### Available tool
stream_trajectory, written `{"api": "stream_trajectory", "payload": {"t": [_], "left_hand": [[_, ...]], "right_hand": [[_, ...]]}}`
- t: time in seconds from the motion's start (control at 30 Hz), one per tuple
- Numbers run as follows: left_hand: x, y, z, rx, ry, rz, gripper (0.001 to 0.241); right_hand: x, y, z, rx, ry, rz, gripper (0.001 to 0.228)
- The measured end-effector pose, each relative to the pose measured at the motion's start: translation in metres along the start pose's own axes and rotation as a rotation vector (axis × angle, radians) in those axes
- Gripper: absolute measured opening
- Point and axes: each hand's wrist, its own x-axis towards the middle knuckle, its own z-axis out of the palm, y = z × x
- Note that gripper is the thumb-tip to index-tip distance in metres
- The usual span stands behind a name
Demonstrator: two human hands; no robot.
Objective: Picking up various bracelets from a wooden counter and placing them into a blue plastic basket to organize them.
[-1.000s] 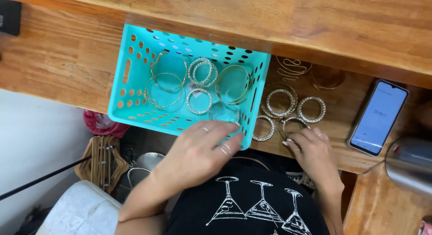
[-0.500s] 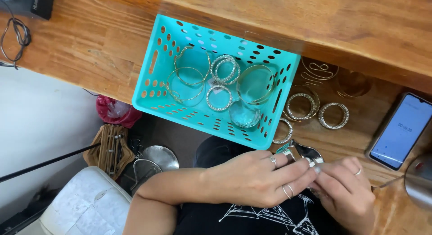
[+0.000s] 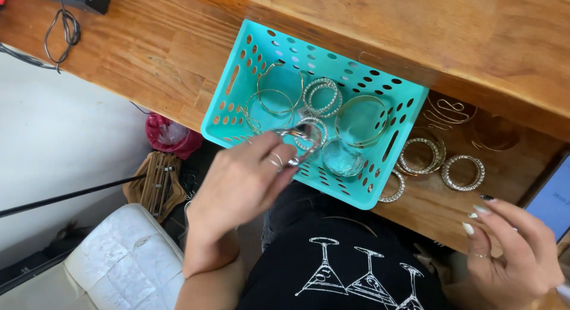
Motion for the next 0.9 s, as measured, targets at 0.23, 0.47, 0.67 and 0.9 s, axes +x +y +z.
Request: {"api": "stream_trajectory", "payload": {"t": [0.23,0.47,0.67,0.9], "left_hand": [[0.016,-0.061,0.035,-0.128,-0.439,-0.098,0.010],[0.033,-0.063,0.068,-0.004,-0.561,-0.128,0.044],[0.035,-0.067,0.083,0.212,-0.589,-0.120,0.034],[0.043,-0.057,0.079,0.073,-0.787,-0.157,0.023]], "right_hand": [[-0.003,0.009,0.004,-0.089,-0.136,0.074,0.016],[-0.015,0.025,0.013,-0.055,-0.072,0.063,0.013],[-0.010,0.029,0.022,-0.079,-0.065,0.114,0.011],[0.001,0.042,0.048,-0.106,-0.196,0.142,0.011]]}}
